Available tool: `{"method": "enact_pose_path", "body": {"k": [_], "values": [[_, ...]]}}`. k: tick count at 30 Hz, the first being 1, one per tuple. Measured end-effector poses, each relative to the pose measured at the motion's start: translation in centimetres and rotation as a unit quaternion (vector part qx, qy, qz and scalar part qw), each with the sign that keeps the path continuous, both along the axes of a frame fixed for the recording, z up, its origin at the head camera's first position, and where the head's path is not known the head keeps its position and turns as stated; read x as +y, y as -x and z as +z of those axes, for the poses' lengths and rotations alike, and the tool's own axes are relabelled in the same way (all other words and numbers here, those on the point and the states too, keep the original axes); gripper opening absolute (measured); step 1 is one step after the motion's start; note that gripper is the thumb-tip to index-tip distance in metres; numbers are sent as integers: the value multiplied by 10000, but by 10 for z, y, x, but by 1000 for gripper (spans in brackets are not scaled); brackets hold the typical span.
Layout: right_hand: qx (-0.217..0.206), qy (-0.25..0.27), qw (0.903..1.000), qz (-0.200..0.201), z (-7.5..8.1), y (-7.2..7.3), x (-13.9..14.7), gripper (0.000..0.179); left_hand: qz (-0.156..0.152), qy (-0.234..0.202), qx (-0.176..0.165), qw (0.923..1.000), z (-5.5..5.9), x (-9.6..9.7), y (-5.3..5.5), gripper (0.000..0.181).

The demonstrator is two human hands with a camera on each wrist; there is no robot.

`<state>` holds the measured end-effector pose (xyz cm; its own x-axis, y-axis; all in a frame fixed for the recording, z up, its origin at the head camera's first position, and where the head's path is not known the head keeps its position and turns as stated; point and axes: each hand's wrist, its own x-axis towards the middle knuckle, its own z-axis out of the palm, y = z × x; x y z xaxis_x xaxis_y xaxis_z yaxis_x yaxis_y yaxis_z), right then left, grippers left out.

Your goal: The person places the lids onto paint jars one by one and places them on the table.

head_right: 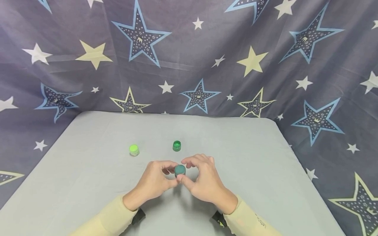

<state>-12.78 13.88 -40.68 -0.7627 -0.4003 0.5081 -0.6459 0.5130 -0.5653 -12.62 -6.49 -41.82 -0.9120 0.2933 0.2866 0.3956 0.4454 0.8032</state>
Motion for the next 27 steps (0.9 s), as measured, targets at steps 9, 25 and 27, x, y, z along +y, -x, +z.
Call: {"method": "enact_pose_path", "body": {"k": [9, 25, 27], "values": [[144, -24, 9998, -146, 1, 3, 0, 29, 326, 361, 289, 9984, 2, -1, 1, 26], [-38, -250, 9991, -348, 4, 4, 5, 30, 882, 767, 412, 9923, 11, -18, 13, 31], [-18, -299, 9988, -376, 4, 4, 6, 31, 946, 840, 382, 9912, 13, -22, 16, 31]]}}
